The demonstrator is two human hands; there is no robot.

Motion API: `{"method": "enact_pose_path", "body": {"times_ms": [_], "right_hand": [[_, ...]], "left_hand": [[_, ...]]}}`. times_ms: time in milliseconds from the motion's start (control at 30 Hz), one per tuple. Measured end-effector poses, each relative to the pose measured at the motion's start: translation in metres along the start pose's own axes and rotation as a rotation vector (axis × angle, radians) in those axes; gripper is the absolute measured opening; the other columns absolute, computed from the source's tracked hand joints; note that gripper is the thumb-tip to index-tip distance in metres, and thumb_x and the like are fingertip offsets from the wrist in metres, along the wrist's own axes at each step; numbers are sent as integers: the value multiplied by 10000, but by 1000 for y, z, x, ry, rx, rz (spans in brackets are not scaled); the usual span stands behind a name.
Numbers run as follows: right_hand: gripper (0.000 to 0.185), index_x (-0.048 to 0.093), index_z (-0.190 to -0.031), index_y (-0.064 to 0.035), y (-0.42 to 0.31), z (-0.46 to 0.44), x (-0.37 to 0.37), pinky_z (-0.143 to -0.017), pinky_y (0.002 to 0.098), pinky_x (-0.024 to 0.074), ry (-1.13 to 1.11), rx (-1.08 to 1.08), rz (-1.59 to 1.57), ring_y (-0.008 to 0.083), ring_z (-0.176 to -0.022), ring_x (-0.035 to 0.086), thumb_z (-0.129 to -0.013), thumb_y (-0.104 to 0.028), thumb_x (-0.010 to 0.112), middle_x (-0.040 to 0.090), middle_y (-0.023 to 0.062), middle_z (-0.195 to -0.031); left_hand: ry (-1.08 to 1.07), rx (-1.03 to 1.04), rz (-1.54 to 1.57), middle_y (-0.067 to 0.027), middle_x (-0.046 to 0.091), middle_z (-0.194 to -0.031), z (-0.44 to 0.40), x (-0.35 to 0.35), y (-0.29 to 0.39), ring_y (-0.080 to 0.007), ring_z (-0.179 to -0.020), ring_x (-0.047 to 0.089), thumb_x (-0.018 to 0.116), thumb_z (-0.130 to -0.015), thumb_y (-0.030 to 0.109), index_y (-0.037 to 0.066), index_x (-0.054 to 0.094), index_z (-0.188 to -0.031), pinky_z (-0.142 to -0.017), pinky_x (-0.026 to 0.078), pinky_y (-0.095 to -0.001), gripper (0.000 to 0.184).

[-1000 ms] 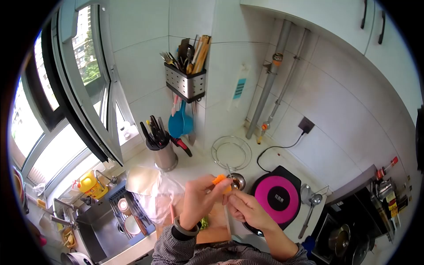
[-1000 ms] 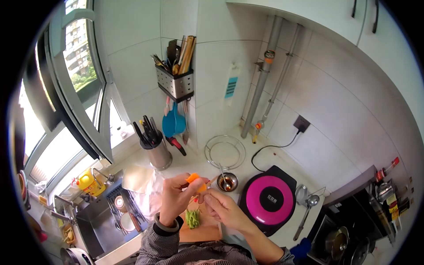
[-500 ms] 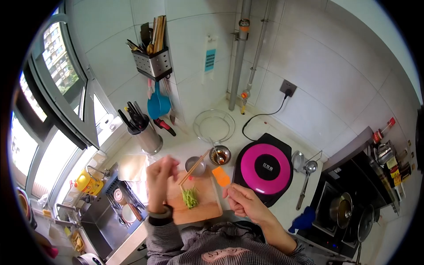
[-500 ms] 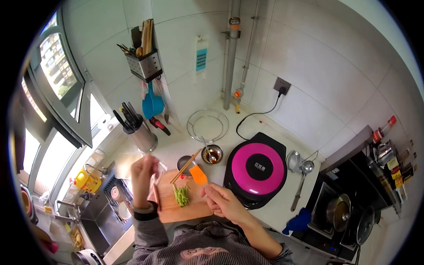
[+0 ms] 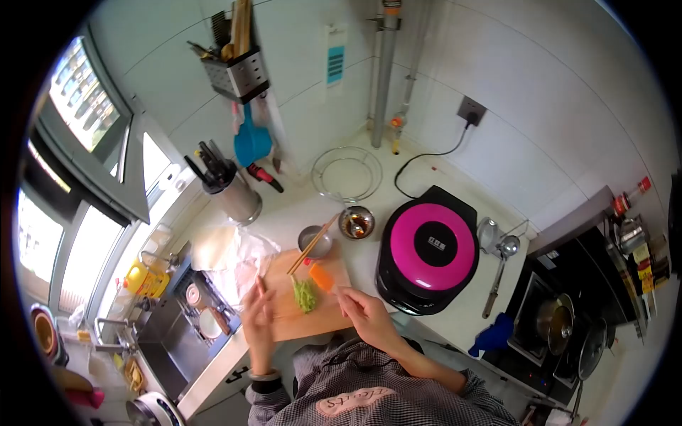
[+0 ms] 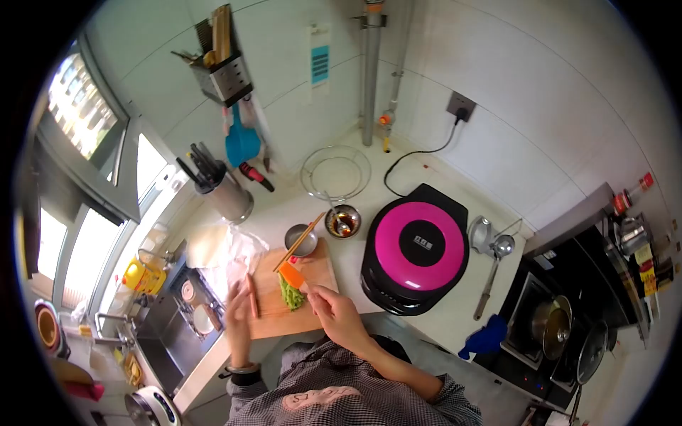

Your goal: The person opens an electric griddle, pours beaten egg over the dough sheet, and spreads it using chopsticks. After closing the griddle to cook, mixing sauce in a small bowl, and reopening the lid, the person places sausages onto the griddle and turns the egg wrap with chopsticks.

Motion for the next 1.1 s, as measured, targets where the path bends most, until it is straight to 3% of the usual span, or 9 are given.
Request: {"method": "enact_pose_path", "body": {"times_ms": [167,433,600,700,767,867,933,1000,1100], "right_hand": [[252,592,-1162,4,-7,2,16,-599,282,441,7,-111,123,157,-688,579,-953,-118,523,616,117,-799],[231,610,-1123,-90,-1,13,20,-698,416,499,133,-309,450,336,-835,635,-908,-121,530,656,143,-978],[209,606,-1109,-87,-2,20,1,-670,421,496,159,-276,386,349,-795,639,-936,-157,514,656,156,-949],[220,603,-1130,-80,-1,19,-8,-729,389,503,163,-204,317,325,-880,634,-924,-112,531,661,136,-989],[211,603,-1120,-62,2,18,-4,-718,379,500,180,-261,268,327,-871,634,-927,-103,527,661,140,-988],[186,618,-1076,-31,7,15,5,-671,377,475,84,-186,285,322,-799,630,-924,-95,532,653,161,-926],[187,622,-1072,-34,1,16,12,-658,390,475,34,-174,221,334,-772,632,-925,-97,527,652,173,-881],[188,626,-1069,-37,-4,14,20,-645,403,474,-17,-169,149,346,-745,633,-925,-98,521,651,186,-835],[189,633,-1051,-29,-5,16,21,-641,414,471,15,-202,60,355,-742,630,-930,-112,516,643,194,-820]], "left_hand": [[-312,-295,411,-86,638,-1130,8,61,20,-92,-966,578,611,-907,83,-68,584,-1178,-815,436,-224,312],[-62,-258,264,-16,626,-671,-20,29,26,-61,-624,544,604,-914,148,-38,677,-864,-699,489,-234,206],[124,-192,902,40,459,-628,-63,-67,-54,-50,-553,426,592,-945,284,59,606,-949,-563,421,-188,226],[220,-119,-1062,-89,682,-928,-79,-154,-136,-193,-766,642,543,-932,414,71,646,-1065,-697,499,-339,382],[368,22,-1276,-134,664,-1012,-53,-145,-124,-227,-890,629,570,-918,377,52,668,-931,-776,485,-338,339],[-154,-236,-229,-122,665,-1055,-55,-79,-51,-172,-907,617,582,-914,315,12,715,-807,-802,464,-251,348],[-330,-161,310,-90,619,-1016,-28,-1,5,-141,-816,565,540,-904,281,-3,611,-1146,-821,482,-271,380],[-603,-145,454,-124,550,-1159,-11,38,45,-170,-1094,536,618,-852,119,-17,463,-1305,-855,483,-285,498],[-437,-131,188,-92,666,-892,-13,44,38,-125,-802,612,612,-860,18,-49,645,-1066,-695,498,-238,220]]}}
Point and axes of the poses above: each hand's wrist, its own z-axis away from the middle knuckle, its own x-axis out of the palm, y = z × x, the point moved 4 cm from there along -z, towards the middle knuckle
